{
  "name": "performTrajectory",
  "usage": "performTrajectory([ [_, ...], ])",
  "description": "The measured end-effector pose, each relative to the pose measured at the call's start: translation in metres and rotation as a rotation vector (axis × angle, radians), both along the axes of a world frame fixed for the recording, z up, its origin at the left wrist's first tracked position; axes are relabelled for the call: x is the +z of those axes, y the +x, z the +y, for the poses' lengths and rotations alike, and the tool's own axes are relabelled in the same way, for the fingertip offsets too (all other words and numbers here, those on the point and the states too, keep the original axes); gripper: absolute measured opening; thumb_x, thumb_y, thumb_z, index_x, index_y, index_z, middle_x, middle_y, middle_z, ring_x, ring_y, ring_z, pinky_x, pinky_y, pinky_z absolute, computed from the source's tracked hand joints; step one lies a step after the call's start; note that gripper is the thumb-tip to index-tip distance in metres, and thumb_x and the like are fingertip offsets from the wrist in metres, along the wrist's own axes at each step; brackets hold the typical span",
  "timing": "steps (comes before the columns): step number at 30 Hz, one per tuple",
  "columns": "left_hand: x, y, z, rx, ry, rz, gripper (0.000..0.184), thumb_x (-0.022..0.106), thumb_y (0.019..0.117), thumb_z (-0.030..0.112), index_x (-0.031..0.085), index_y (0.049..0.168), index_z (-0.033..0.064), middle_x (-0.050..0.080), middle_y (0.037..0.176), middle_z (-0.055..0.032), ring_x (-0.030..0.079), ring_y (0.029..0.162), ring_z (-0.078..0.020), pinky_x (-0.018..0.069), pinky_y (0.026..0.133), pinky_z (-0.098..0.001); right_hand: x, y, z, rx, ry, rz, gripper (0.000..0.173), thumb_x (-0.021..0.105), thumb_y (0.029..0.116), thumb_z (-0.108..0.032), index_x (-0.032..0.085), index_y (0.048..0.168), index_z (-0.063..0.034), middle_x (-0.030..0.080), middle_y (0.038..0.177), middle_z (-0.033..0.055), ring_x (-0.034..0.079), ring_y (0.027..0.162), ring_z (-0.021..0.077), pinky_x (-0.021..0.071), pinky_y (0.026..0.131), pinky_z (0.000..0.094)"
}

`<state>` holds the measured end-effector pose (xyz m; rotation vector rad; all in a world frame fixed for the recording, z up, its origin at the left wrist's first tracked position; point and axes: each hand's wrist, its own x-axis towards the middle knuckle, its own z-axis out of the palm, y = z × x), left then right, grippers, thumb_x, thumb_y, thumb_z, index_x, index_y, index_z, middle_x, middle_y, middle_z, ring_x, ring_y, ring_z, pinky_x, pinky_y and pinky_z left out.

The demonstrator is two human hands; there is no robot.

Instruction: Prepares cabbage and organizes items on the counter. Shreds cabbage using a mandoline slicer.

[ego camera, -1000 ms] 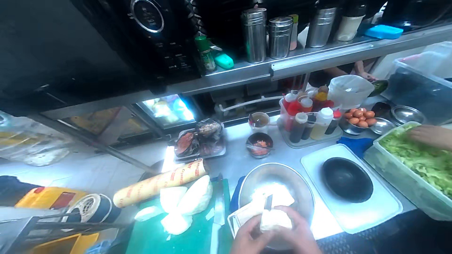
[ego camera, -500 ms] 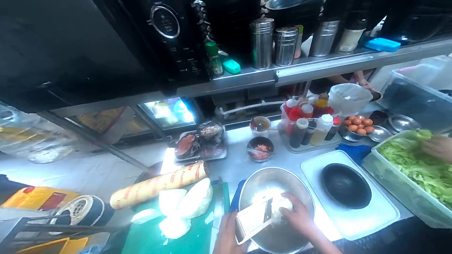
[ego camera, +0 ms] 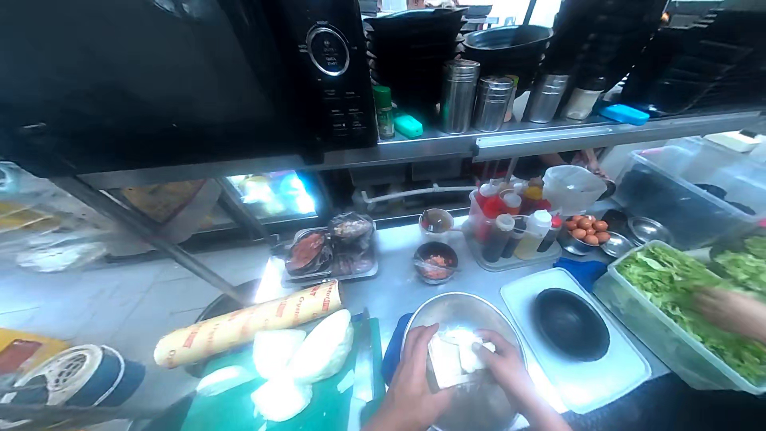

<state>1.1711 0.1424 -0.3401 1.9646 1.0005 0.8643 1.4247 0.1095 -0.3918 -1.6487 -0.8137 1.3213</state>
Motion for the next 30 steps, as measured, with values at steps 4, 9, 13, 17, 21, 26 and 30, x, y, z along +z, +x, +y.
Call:
performTrajectory([
  [4,-0.001,0.0,0.005,-0.015,0.011,0.027,0.107,0.094,0.0654,0.044,0.041,0.155,0.0189,0.047,0.147,-0.0075,0.049,0.136,-0.0171,0.0514,0.109,-0.0362,0.011,0.011,-0.001,0.18,0.013,0.069,0.062,0.089,0.0775,-0.023,0.061,0.132,-0.0166,0.071,0.11,0.0177,0.072,0.078,0.0309,0.0634,0.066,0.0458],
  [9,0.0,-0.004,0.012,-0.056,-0.007,0.052,0.106,0.093,0.0664,0.044,0.04,0.155,0.0209,0.046,0.147,-0.0057,0.05,0.134,-0.0144,0.054,0.106,-0.034,0.014,0.024,0.011,0.284,-0.074,0.117,0.053,0.085,0.0828,-0.021,0.061,0.128,-0.0106,0.072,0.098,0.0192,0.071,0.072,0.0289,0.0624,0.065,0.0434],
  [13,0.003,-0.005,0.013,-0.062,-0.028,0.093,0.106,0.092,0.067,0.046,0.039,0.155,0.0215,0.046,0.147,-0.0052,0.05,0.134,-0.0138,0.0533,0.106,-0.0333,0.014,0.025,0.018,0.3,-0.119,0.037,0.049,0.083,0.0862,-0.033,0.063,0.127,-0.0143,0.071,0.09,0.0165,0.068,0.061,0.0245,0.0587,0.057,0.0385],
  [17,0.001,-0.006,0.011,-0.049,-0.016,0.084,0.107,0.093,0.0663,0.046,0.039,0.155,0.0204,0.047,0.146,-0.006,0.049,0.135,-0.0146,0.0516,0.108,-0.0337,0.023,0.018,0.016,0.295,-0.102,0.055,0.048,0.083,0.0853,-0.027,0.062,0.126,-0.0119,0.072,0.103,0.0191,0.074,0.077,0.0325,0.0645,0.069,0.0469],
  [21,0.001,-0.009,0.006,-0.041,-0.009,0.077,0.105,0.092,0.068,0.047,0.04,0.155,0.0192,0.047,0.145,-0.0071,0.049,0.134,-0.0154,0.0523,0.107,-0.0341,0.025,0.01,0.013,0.263,0.066,-0.149,0.03,0.075,0.0922,-0.042,0.07,0.109,-0.0169,0.072,0.104,0.0068,0.073,0.078,0.0261,0.0652,0.064,0.0476],
  [26,0.001,-0.009,0.001,-0.037,-0.032,0.102,0.105,0.092,0.0684,0.046,0.039,0.156,0.0204,0.046,0.148,-0.0072,0.049,0.136,-0.0166,0.0517,0.108,-0.0361,0.021,0.005,0.011,0.391,0.397,-0.616,0.028,0.072,0.0946,-0.036,0.068,0.121,-0.026,0.071,0.117,-0.0111,0.067,0.108,0.0027,0.0596,0.096,0.0349],
  [30,0.001,-0.008,0.001,-0.033,-0.031,0.104,0.106,0.091,0.0685,0.047,0.039,0.156,0.0195,0.046,0.148,-0.0079,0.051,0.134,-0.0167,0.0536,0.106,-0.0368,0.021,0.01,0.013,0.474,0.4,-0.672,0.046,0.078,0.0892,-0.042,0.065,0.132,-0.0271,0.067,0.128,-0.0089,0.063,0.118,0.0043,0.0562,0.103,0.036],
])
